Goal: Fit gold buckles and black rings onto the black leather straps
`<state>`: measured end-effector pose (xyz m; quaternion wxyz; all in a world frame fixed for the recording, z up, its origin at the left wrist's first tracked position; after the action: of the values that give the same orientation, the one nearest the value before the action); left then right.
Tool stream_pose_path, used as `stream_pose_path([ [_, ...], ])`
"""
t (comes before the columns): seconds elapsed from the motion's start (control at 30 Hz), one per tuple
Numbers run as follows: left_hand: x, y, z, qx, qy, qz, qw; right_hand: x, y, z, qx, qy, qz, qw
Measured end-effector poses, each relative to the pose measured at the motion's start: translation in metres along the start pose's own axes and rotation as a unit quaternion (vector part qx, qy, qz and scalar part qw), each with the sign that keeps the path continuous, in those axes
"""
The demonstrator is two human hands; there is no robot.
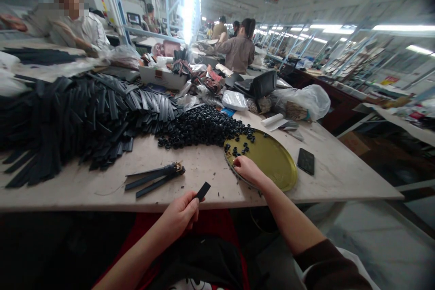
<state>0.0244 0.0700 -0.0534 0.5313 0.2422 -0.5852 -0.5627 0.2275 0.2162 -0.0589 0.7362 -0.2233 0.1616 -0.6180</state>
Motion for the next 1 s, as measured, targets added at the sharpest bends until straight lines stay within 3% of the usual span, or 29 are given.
stream_pose_path([
  [0.13,-0.009,0.004,0.004,-0.036,0.000,0.000,0.999,0.009,-0.005,0.003,-0.077,0.003,-0.013,0.997],
  [0.2,-0.017,0.014,0.008,-0.044,0.013,-0.011,0.999,0.018,-0.012,-0.007,-0.215,-0.030,-0.029,0.976],
  [0.23,-0.021,0.020,0.011,-0.044,0.022,-0.019,0.999,0.024,-0.018,-0.016,-0.318,-0.055,-0.045,0.946],
  [0.3,-0.032,0.030,0.015,-0.039,0.038,-0.034,0.998,0.034,-0.032,-0.035,-0.524,-0.101,-0.090,0.841],
  [0.33,-0.037,0.034,0.017,-0.032,0.044,-0.037,0.998,0.039,-0.040,-0.043,-0.599,-0.115,-0.112,0.785],
  [0.4,-0.046,0.036,0.019,-0.021,0.046,-0.034,0.998,0.043,-0.052,-0.054,-0.675,-0.125,-0.143,0.713],
  [0.63,-0.055,0.039,0.024,-0.068,0.042,-0.026,0.996,0.033,-0.059,-0.069,-0.782,-0.055,-0.198,0.588],
  [0.77,-0.056,0.042,0.024,-0.109,0.032,-0.023,0.993,0.033,-0.068,-0.080,-0.823,-0.049,-0.236,0.514],
  [0.83,-0.058,0.039,0.027,-0.121,0.048,-0.018,0.991,0.036,-0.073,-0.083,-0.832,-0.034,-0.258,0.491],
  [0.9,-0.060,0.034,0.033,-0.124,0.081,-0.009,0.989,0.040,-0.079,-0.085,-0.832,-0.023,-0.267,0.486],
  [1.0,-0.059,0.029,0.038,-0.135,0.107,-0.008,0.985,0.043,-0.083,-0.082,-0.813,-0.004,-0.244,0.529],
])
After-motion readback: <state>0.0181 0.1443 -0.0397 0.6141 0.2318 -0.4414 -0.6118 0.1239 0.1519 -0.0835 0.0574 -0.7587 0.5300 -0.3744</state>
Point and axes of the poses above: each hand's wrist, its own x-axis away from the middle knuckle, its own z-axis out of the back of the hand, y = z × x, the point moved 9 cm from there along -x, towards the middle knuckle, and after that the axes turned 8 degrees about -x, right-handed, at the moved point
